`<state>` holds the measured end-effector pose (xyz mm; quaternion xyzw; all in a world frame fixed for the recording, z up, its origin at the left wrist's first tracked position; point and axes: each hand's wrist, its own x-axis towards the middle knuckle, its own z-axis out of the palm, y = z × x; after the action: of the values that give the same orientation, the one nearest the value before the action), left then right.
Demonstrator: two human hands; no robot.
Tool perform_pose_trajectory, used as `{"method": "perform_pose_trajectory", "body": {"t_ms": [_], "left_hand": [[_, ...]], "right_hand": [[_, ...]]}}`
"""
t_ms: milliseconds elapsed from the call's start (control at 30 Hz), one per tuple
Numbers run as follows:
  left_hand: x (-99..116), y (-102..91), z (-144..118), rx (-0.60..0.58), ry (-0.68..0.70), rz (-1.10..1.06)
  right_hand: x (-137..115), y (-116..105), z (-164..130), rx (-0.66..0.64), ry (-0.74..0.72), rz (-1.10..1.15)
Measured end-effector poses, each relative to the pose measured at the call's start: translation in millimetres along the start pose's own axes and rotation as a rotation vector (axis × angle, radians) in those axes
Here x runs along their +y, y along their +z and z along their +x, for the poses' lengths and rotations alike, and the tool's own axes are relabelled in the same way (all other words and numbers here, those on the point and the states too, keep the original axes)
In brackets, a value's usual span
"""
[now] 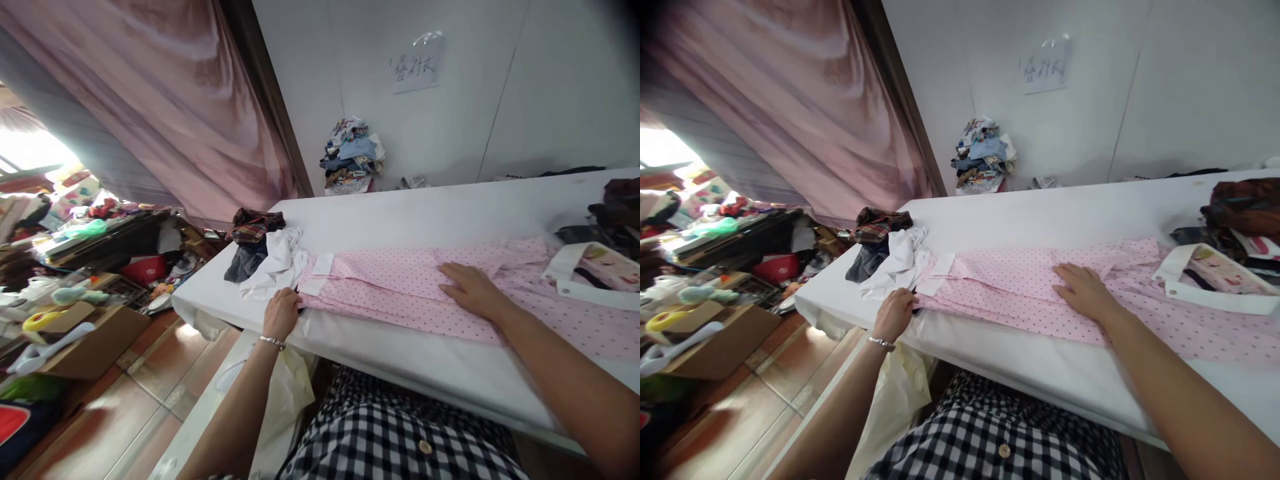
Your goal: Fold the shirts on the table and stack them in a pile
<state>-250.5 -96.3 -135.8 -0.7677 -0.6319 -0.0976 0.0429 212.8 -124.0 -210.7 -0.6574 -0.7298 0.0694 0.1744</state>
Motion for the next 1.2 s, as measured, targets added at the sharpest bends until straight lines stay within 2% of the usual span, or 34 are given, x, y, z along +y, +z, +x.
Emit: {"method": "perform_pose_trajectory", "body": {"t_ms": [133, 233, 367, 500, 600, 833, 1033, 1200], "left_hand": [[-3, 2.0, 0, 0.058, -0.24, -0.116], [1, -0.8, 17, 0.017, -0.345, -0.098], [12, 1.4, 60, -0.073, -0.368, -0.044], [23, 10.7, 102, -0.18, -0.397, 0.014], [27, 17.3, 118, -0.245, -0.413, 0.038], [30, 22.5, 122, -0.271, -0.414, 0.055], [34, 21.1, 122, -0.259, -0.352, 0.05], [34, 15.2, 120, -0.227, -0.297, 0.058]], "right_hand": [[-18, -5, -4, 0.082, -0.051, 0.03], [-40, -5, -5, 0.064, -0.155, 0.079], [-57, 3, -5, -0.065, -0.264, 0.089], [-53, 9, -5, -0.062, -0.279, 0.099], [-50, 9, -5, -0.058, -0.283, 0.109], [-47, 9, -4, -0.07, -0.286, 0.15], [-40, 14, -2, -0.055, -0.305, 0.18], [-43, 9, -2, -0.046, -0.316, 0.18]]}}
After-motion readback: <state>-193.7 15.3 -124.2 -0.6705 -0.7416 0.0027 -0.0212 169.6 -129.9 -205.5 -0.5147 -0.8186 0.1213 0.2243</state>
